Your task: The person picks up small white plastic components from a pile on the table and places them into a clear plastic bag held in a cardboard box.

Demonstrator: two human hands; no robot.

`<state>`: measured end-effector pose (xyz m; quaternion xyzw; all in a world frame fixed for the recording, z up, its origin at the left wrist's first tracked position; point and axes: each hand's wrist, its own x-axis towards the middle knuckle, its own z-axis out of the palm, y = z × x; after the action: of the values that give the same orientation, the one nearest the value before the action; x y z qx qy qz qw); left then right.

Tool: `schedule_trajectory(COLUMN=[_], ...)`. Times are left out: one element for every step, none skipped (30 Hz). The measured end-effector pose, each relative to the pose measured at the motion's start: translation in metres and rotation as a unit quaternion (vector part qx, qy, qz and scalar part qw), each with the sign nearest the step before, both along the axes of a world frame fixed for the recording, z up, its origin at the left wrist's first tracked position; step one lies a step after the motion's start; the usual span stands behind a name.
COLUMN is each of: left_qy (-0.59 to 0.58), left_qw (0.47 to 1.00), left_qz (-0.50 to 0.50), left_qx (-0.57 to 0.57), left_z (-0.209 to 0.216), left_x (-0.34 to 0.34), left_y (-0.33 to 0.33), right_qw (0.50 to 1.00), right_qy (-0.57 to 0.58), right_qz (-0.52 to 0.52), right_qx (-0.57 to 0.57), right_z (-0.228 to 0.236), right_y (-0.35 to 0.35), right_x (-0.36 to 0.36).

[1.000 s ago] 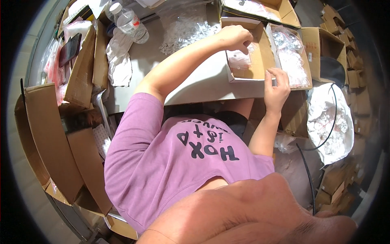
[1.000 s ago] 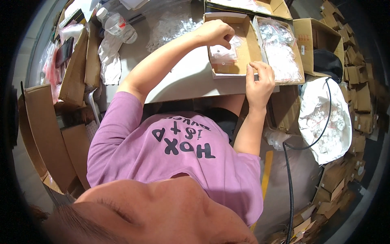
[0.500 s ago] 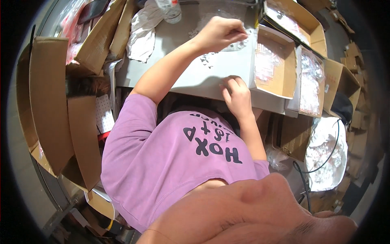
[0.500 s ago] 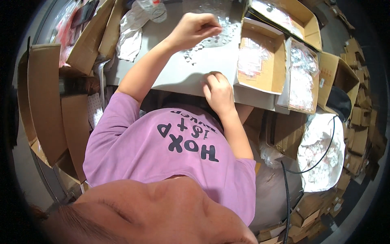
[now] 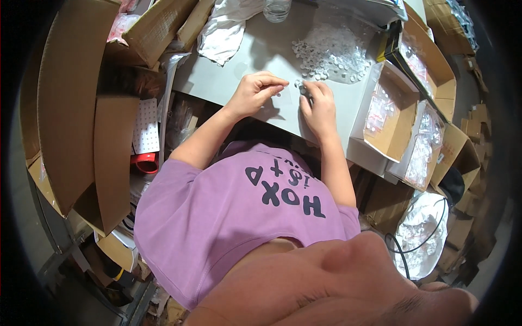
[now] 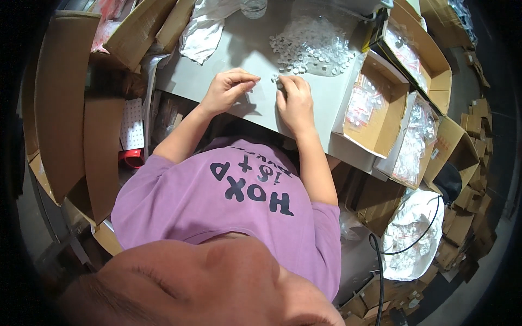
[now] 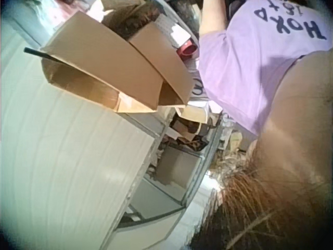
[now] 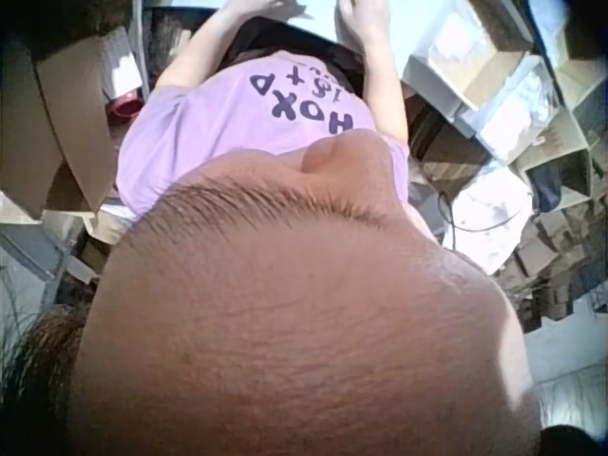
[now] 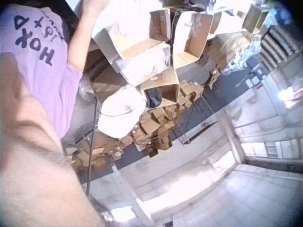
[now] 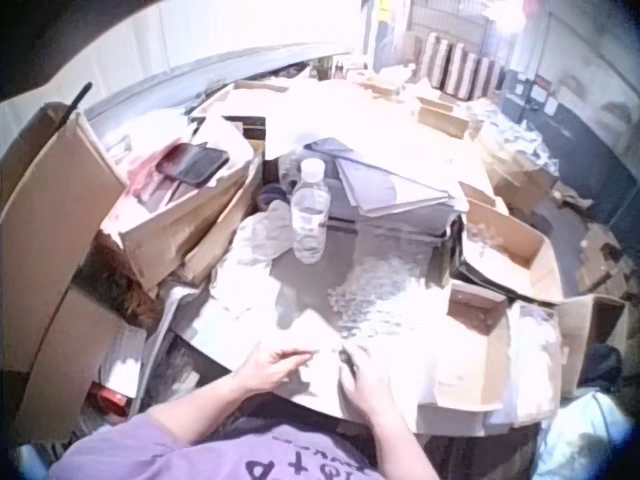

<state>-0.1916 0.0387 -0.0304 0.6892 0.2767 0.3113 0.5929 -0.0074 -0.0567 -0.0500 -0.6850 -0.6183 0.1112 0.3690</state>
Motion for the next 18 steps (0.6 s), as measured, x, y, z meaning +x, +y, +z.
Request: schedule_trajectory(left_qy=[0.017,0.033,0.034,0.045,0.054,0.054,0.042,0.031,0.031,0.032,0.033,0.033,0.021,0.009,0.004,0.003,-0.009,-0.022], left_qw=[1.0,0.999,0.999,0.998,0.997,0.997,0.995,0.991,0.991,0.994,0.995,0.995,0.996,0.996,0.996,0.996,0.992,0.984], left_qz=[-0.001,-0.005,-0.005,-0.002,0.0,-0.002,-0.016,-0.03,-0.031,-0.043,-0.055,-0.055,-0.07,-0.082,-0.094,-0.092,-0.101,-0.11], left_qx=[-0.018,-0.036,-0.038,-0.047,-0.057,-0.059,-0.092,-0.124,-0.125,-0.099,-0.072,-0.072,-0.06,-0.046,0.001,0.003,-0.069,-0.141], left_z=[-0.002,-0.003,-0.005,-0.007,-0.007,-0.005,-0.002,0.0,-0.001,-0.004,-0.006,-0.009,-0.011,-0.011,-0.009,-0.009,-0.012,-0.013], left_x=[-0.002,-0.003,-0.005,-0.006,-0.005,-0.004,-0.003,-0.002,0.001,0.003,0.005,0.005,0.005,0.004,0.002,0.0,0.0,0.0], left_y=[0.0,0.001,0.002,0.002,0.002,0.001,0.0,0.0,-0.001,-0.002,-0.003,-0.004,-0.006,-0.008,-0.008,-0.009,-0.009,-0.01], right_qw=[1.0,1.0,0.999,0.998,0.995,0.995,0.994,0.993,0.993,0.995,0.997,0.997,0.998,0.999,0.999,0.999,0.998,0.998], right_qy=[-0.004,-0.004,0.026,0.056,0.08,0.08,0.089,0.098,0.098,0.074,0.05,0.051,0.035,0.019,0.018,-0.004,-0.024,-0.024], right_qz=[-0.004,-0.003,-0.012,-0.021,-0.035,-0.037,-0.044,-0.05,-0.051,-0.045,-0.038,-0.038,-0.038,-0.036,-0.035,-0.043,-0.053,-0.054], right_qx=[-0.001,-0.003,-0.02,-0.035,-0.046,-0.047,-0.045,-0.043,-0.044,-0.041,-0.037,-0.037,-0.024,-0.009,-0.007,0.004,0.012,0.011], right_z=[0.0,0.003,0.008,0.011,0.01,0.01,0.009,0.008,0.007,0.006,0.006,0.005,0.005,0.006,0.006,0.006,0.004,0.004], right_y=[-0.005,-0.011,-0.016,-0.02,-0.023,-0.024,-0.024,-0.023,-0.022,-0.021,-0.019,-0.016,-0.014,-0.011,-0.008,-0.005,-0.003,-0.001], right_x=[0.003,0.004,0.005,0.005,0.006,0.006,0.005,0.005,0.005,0.005,0.005,0.004,0.003,0.001,-0.002,-0.004,-0.005,-0.005])
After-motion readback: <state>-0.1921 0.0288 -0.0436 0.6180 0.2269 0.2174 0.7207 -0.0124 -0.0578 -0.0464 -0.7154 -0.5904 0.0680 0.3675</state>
